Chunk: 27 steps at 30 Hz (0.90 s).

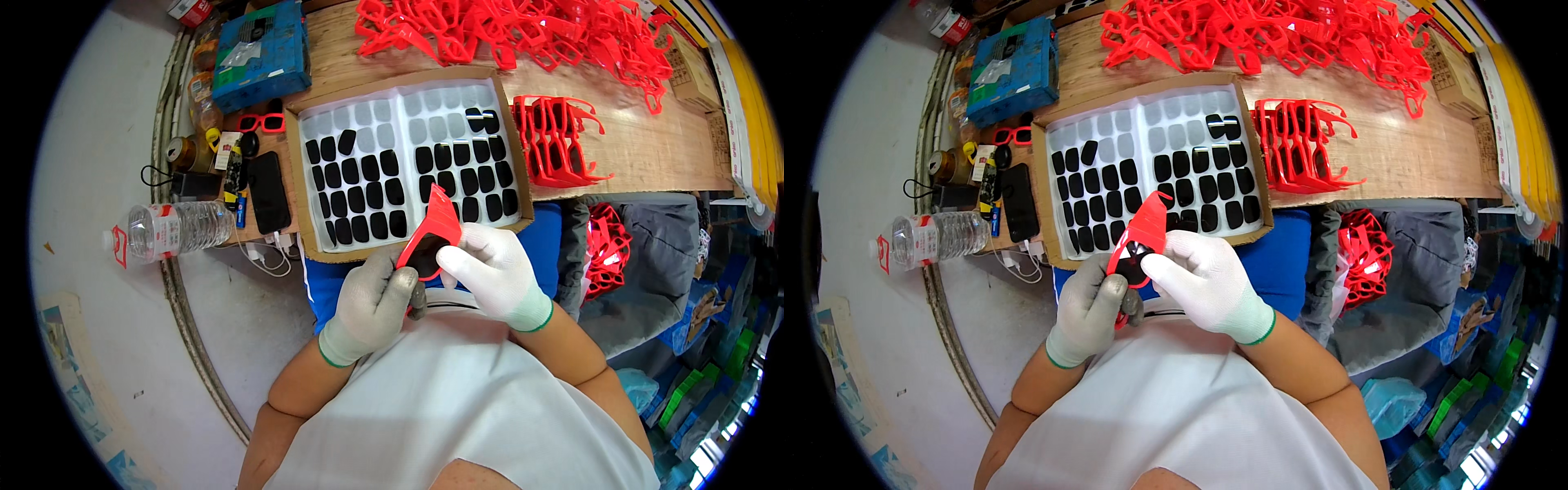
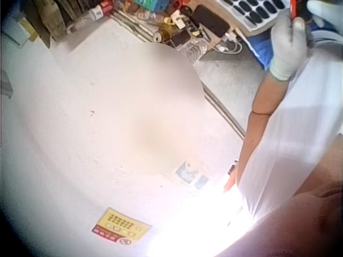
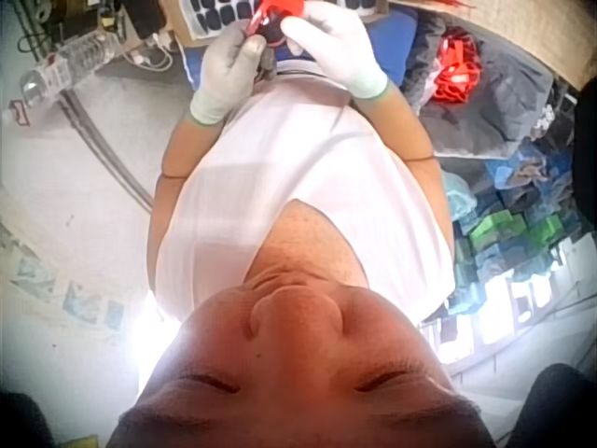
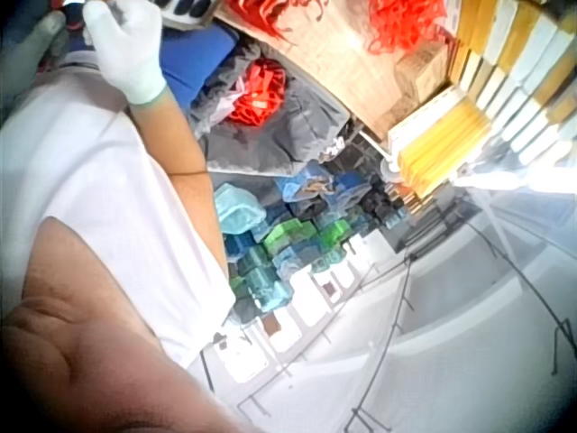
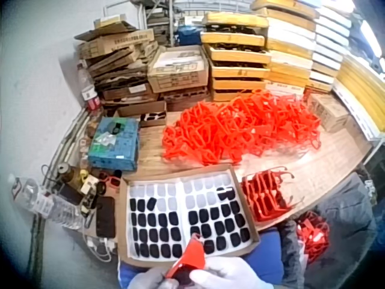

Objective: The person repeatedly picks up red plastic frames and black lenses from a tray. They insert each lens into the frame by hand, then place the assembled unit on the table. The process is repeated for multiple units throughout the clip.

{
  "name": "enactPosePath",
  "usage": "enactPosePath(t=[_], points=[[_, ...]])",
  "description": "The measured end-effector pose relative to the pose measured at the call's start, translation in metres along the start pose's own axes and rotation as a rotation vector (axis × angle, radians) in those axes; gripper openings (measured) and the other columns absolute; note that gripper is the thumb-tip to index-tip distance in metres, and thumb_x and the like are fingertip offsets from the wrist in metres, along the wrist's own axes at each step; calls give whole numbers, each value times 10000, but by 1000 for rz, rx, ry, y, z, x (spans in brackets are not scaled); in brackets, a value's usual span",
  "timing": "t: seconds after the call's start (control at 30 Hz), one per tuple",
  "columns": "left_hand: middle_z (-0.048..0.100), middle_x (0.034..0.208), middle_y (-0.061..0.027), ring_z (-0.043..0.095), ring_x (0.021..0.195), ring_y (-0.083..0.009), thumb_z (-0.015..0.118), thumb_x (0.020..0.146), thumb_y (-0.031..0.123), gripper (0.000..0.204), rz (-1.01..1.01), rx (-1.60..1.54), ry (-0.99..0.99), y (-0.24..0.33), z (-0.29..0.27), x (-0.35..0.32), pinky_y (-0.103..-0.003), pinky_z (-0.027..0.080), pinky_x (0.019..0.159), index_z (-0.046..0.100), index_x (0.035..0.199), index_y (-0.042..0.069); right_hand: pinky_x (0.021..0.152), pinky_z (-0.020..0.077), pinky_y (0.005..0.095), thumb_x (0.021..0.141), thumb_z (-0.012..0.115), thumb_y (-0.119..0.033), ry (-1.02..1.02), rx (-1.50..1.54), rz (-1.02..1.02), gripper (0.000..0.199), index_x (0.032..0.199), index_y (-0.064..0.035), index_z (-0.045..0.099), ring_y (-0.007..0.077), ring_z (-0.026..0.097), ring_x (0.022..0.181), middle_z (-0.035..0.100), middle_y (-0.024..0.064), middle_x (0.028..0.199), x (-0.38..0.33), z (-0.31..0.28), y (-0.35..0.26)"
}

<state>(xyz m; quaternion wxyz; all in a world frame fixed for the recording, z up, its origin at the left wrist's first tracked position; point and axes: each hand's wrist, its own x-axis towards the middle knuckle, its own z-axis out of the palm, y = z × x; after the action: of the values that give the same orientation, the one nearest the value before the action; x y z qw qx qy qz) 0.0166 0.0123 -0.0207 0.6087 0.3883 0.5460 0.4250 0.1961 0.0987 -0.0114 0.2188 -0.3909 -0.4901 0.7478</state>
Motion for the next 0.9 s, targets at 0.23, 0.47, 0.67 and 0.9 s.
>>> enactPosePath(t=[0.23, 0.47, 0.67, 0.9], points=[[586, 717, -62, 564, 590, -115, 414, 1046, 161, 285, 15, 141, 3, -3, 1, 2, -286, 499, 571, 527, 1159, -75, 603, 437, 248, 973, 600, -190, 62, -112, 10, 205, 964, 1, 673, 48, 502, 664, 576, -8, 723, 4, 2, 12], [592, 689, -50, 559, 567, -97, 416, 1022, 119, 249, 122, 300, 37, 1, -2, 5, -271, 485, 550, 557, 1116, -63, 679, 455, 251, 968, 605, -210, 18, 215, 52, 232, 1035, 3, 669, 73, 527, 726, 614, 8, 826, 9, 7, 19], [598, 703, -50, 573, 587, -102, 418, 1032, 151, 263, 104, 248, -30, 0, -6, 5, -273, 487, 561, 555, 1119, -56, 748, 466, 256, 949, 648, -266, -54, 467, 110, 307, 1100, 1, 662, 91, 536, 806, 650, 26, 971, 10, 4, 21], [612, 804, -82, 576, 660, -126, 400, 1045, 141, 294, 33, 75, -121, 1, -10, 3, -296, 496, 617, 495, 1232, -66, 721, 480, 258, 974, 596, -219, 49, 172, 108, 255, 1067, 8, 663, 82, 561, 755, 654, 22, 904, 5, 7, 10]])
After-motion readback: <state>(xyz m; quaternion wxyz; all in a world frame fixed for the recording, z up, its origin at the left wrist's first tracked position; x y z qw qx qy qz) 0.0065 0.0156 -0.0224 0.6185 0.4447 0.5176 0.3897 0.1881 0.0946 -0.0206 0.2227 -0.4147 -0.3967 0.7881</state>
